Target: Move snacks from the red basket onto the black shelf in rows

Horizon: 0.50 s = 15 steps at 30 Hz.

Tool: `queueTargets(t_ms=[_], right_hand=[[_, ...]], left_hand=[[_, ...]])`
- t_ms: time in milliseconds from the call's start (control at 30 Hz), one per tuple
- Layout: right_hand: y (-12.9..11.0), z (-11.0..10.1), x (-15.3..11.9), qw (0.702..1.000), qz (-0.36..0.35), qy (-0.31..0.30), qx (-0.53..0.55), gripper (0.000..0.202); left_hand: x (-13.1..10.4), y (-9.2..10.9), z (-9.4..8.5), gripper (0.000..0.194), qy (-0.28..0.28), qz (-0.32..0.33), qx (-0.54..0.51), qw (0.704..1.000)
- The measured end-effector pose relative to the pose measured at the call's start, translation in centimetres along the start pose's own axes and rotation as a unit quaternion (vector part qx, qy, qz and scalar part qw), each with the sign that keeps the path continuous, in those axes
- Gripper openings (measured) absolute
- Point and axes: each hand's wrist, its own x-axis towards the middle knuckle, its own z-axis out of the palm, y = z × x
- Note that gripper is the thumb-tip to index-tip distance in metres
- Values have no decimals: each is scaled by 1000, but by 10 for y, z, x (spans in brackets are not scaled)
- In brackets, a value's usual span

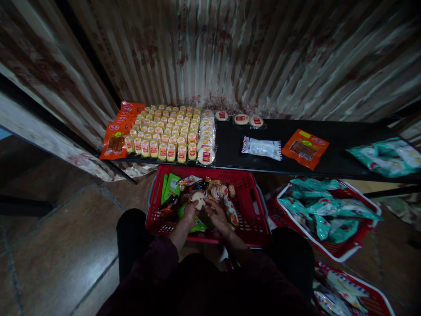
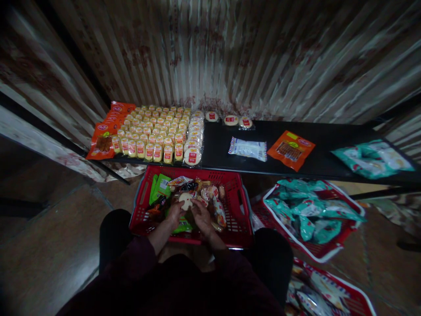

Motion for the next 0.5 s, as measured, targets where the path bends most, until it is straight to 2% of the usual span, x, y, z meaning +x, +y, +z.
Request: queueTargets(t_ms=[133, 267, 500], right_hand=[[3, -2, 3, 1000, 2, 19, 25, 38], [4, 1, 4, 999, -17, 23, -17, 40], [-12, -3, -2, 998, 22, 15, -56, 49]], left_hand=[[-1, 5, -4, 11, -27, -23, -54, 998], [-4, 4, 1, 17, -30, -33, -18, 999], [-14, 3, 14, 28, -47, -19, 19, 999]])
